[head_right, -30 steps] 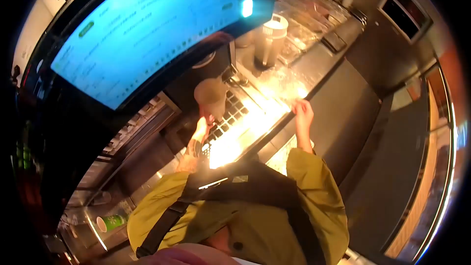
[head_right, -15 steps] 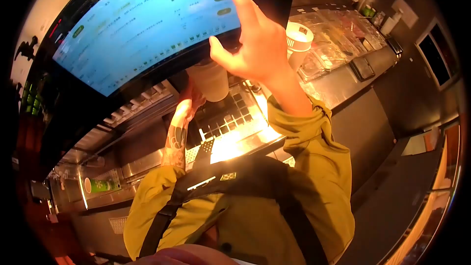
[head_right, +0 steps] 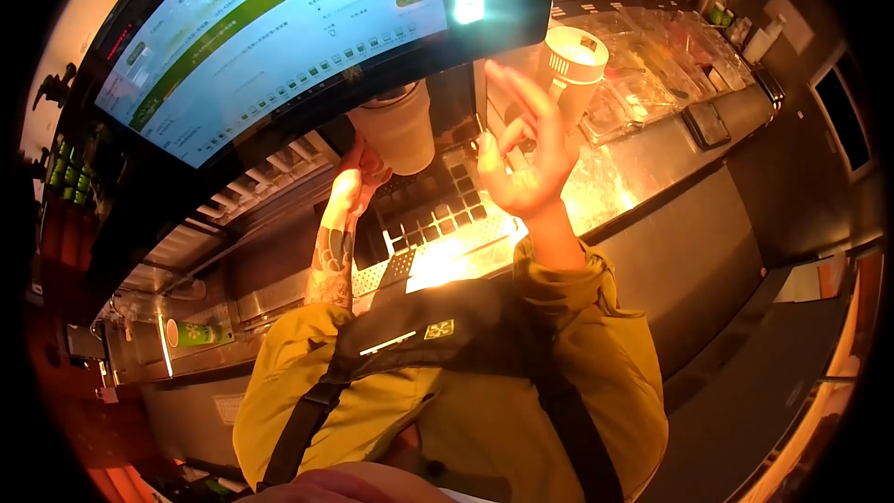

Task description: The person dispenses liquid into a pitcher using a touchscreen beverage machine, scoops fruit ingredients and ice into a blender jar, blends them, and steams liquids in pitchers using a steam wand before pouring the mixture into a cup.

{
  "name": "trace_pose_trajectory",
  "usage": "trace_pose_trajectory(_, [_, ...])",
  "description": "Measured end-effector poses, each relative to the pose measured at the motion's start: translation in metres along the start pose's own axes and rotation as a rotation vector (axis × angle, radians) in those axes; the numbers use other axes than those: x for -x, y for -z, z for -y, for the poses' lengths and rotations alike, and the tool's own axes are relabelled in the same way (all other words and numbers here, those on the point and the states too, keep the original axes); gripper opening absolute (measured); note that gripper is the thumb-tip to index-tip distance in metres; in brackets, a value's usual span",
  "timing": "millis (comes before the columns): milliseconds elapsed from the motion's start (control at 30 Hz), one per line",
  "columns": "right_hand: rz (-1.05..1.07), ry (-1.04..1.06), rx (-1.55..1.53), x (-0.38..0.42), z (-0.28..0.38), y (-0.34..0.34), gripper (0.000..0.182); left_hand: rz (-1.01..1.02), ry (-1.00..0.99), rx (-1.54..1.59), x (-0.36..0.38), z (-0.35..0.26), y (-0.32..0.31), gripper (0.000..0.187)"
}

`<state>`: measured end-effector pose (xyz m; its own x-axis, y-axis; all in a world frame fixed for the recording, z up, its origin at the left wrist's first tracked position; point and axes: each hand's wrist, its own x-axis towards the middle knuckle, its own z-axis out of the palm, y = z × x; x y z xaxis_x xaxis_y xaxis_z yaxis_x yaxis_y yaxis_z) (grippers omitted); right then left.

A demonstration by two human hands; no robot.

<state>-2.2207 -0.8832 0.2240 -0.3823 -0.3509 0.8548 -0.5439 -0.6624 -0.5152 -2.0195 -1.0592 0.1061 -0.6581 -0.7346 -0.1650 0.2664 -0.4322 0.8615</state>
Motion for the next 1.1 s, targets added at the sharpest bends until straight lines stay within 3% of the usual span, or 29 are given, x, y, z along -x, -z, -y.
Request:
trace_pose_trajectory(167, [0.065,-0.257,0.059,0.048,-0.007,0.006,0.051,-0.041,-0.01,0.007,0.0,0.004,-0.004,0.046])
trace_pose_trajectory(400, [0.07,-0.375,0.057,0.072,-0.007,0.01,0.046,-0.048,-0.052,-0.037,-0.003,0.009,-0.01,0.045])
trace_pose_trajectory(900, [0.127,-0.269,0.06,0.055,0.002,-0.009,0.044,-0.057,-0.103,-0.034,-0.001,0.003,-0.017,0.052])
trace_pose_trajectory(1100, [0.337,-0.011,0.012,0.012,0.02,-0.035,0.048,-0.119,-0.092,-0.033,-0.003,0.0,-0.017,0.054])
